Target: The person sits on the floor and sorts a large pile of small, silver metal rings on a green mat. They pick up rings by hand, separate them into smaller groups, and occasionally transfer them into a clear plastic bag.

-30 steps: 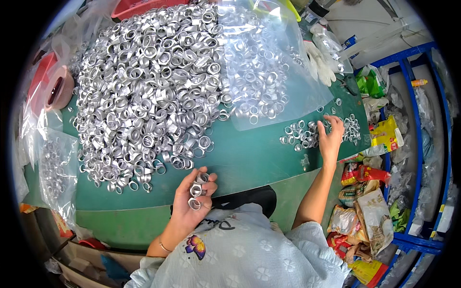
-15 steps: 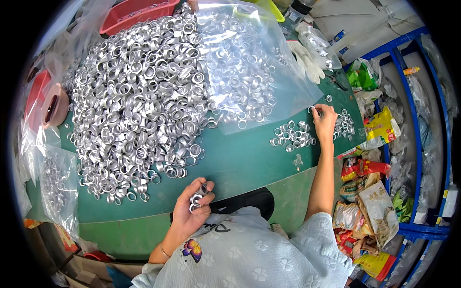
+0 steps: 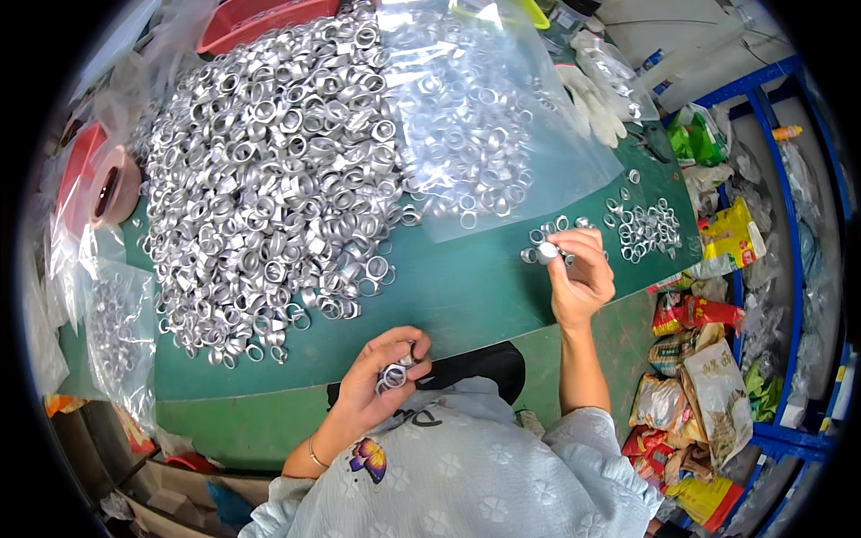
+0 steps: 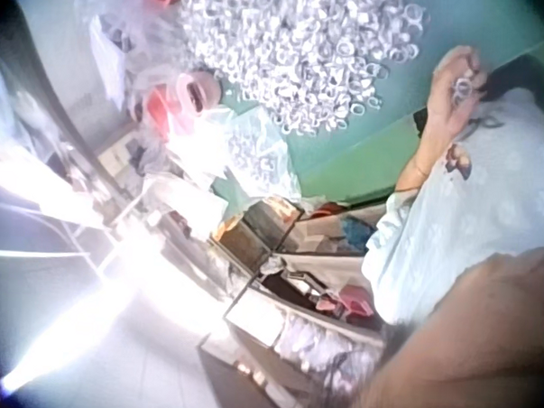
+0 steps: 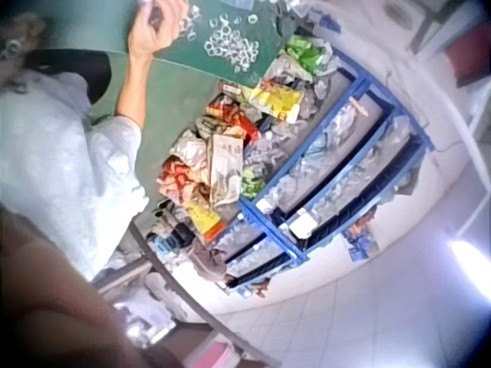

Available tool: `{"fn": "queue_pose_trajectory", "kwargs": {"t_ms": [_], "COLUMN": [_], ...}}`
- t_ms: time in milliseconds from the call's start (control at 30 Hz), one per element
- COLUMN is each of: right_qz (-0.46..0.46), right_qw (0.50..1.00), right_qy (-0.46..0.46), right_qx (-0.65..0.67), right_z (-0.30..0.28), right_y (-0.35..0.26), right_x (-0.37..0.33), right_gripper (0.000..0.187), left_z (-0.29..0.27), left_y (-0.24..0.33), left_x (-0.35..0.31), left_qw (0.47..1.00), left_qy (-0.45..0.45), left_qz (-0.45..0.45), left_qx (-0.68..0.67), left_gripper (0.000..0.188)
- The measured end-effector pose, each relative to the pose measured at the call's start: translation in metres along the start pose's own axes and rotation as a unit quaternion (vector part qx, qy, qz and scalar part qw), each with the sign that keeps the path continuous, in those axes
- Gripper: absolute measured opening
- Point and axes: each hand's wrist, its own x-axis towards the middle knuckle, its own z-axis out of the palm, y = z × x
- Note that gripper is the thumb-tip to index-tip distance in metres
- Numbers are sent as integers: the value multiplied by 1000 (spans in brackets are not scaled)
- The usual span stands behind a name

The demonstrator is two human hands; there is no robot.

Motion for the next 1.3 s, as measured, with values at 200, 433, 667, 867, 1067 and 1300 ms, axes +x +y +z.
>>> {"fn": "queue_pose_trajectory", "kwargs": {"t_ms": [200, 433, 667, 867, 1067, 1300], "right_qz": [166, 144, 162, 208, 257, 278], "right_qw": [967, 973, 891, 862, 906, 872], "right_qy": [109, 57, 131, 15, 47, -207], "right_qx": [-162, -174, -404, -462, -332, -346], "right_z": [-38, -42, -128, -132, -169, -176], "right_y": [31, 31, 178, 241, 250, 216], "right_x": [-1, 10, 66, 102, 93, 84], "right_gripper": [16, 7, 10, 14, 16, 42], "left_z": [-8, 9, 4, 2, 2, -1], "left_y": [-2, -8, -6, -11, -11, -13], "left_x": [-5, 8, 5, 7, 8, 10], "left_qw": [998, 993, 995, 997, 997, 997], "left_qy": [-13, 19, 40, 18, 35, 25], "left_qz": [-22, -25, -13, -21, -22, -37], "left_qx": [-64, 115, 93, 76, 64, 70], "left_gripper": [24, 21, 17, 15, 16, 17]}}
